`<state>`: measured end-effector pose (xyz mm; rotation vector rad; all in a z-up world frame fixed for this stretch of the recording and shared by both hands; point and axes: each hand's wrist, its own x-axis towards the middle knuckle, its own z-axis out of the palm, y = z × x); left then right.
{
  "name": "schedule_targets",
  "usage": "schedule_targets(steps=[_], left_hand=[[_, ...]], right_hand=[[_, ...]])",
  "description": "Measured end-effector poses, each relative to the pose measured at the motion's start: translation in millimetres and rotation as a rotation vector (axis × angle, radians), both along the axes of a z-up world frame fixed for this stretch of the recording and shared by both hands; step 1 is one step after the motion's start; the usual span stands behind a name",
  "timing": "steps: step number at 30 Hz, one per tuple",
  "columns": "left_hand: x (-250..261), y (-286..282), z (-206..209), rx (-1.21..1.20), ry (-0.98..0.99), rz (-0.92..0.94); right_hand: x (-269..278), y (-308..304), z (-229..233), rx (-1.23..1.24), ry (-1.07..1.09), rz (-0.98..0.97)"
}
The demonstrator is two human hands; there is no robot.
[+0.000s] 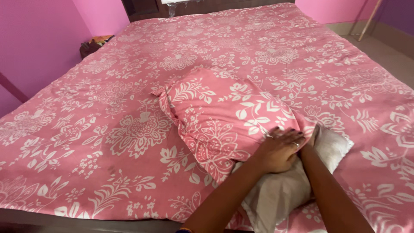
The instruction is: The person picks up a pillowcase and a pillow from the floor, inserts the pillow into the pillowcase on the bed, and places the dressed pillow against the headboard.
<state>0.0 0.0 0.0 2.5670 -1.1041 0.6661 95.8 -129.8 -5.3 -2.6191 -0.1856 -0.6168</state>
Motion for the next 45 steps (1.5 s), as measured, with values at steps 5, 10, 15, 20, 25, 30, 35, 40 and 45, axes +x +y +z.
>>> schedule_targets(steps=[5, 10, 15, 20, 25, 30, 35, 40, 45], left_hand=[[-4, 7, 21, 0.149, -0.009, 0.210], [-8, 29, 40, 0.222, 0.329, 0.261], [-17, 36, 38, 0.167, 0.302, 0.268], [-19, 38, 27, 0.132, 0.178, 0.260], [-11, 33, 15, 0.081, 0.062, 0.231], [6, 10, 23, -0.110, 0.133, 0.254], [1, 10, 60, -0.122, 0.107, 0.180], [-12, 29, 55, 0.040, 0.123, 0.354], [-8, 34, 23, 0.019, 0.084, 0.483]], right_hand=[[-13, -11, 5, -0.034, 0.002, -0.012], [-12, -14, 21, -0.071, 0.182, 0.089], [-4, -38, 24, -0.359, 0.614, -0.085], [2, -48, 7, -0.415, 0.675, -0.132], [24, -64, -18, -0.361, 0.549, -0.095], [71, -86, -6, -0.232, 0.353, -0.044], [69, -75, 58, 0.124, -0.040, -0.116], [51, -80, 59, -0.165, 0.120, 0.044], [12, -77, -2, -0.165, 0.079, 0.207]])
